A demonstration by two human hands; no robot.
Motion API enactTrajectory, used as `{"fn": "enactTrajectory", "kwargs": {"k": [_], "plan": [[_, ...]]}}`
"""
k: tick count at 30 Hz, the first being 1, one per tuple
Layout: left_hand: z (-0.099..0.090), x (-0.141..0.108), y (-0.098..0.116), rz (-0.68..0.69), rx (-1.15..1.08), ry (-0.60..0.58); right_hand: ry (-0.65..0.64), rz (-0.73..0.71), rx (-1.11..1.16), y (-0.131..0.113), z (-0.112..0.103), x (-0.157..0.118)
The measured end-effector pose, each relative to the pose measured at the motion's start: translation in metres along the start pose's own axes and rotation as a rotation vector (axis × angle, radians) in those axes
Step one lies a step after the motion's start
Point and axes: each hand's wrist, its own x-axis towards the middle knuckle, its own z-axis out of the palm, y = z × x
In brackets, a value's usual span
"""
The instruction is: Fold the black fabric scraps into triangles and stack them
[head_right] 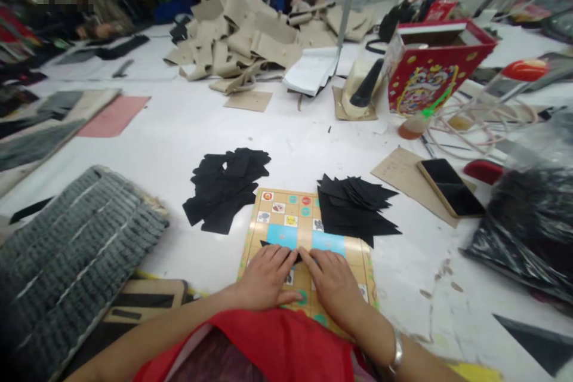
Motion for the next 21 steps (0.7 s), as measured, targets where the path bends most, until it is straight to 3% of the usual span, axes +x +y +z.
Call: {"fn": "enactTrajectory", "kwargs": {"k": [5,7,9,12,16,21], "plan": [[-0.012,0.004,-0.040,-0.127,-0.090,0.184,0.049,-0.072,-0.105,0.013,0.002,0.008],[-0.026,0.006,-0.065,-0.231,0.026,0.144,0.065,0.007,-0.197,0.031,-0.006,0.011],[-0.038,0.007,-0.090,-0.422,0.167,0.033,0.088,0.125,-0.274,0.049,-0.017,0.015],[-0.045,0.002,-0.116,-0.589,0.225,-0.064,0.118,0.193,-0.255,0.061,-0.024,0.019],[-0.040,-0.010,-0.124,-0.617,0.204,-0.099,0.134,0.108,-0.095,0.042,-0.010,0.020],[-0.032,-0.026,-0.114,-0.652,0.181,-0.032,0.088,0.006,0.062,0.024,0.012,0.029]]}}
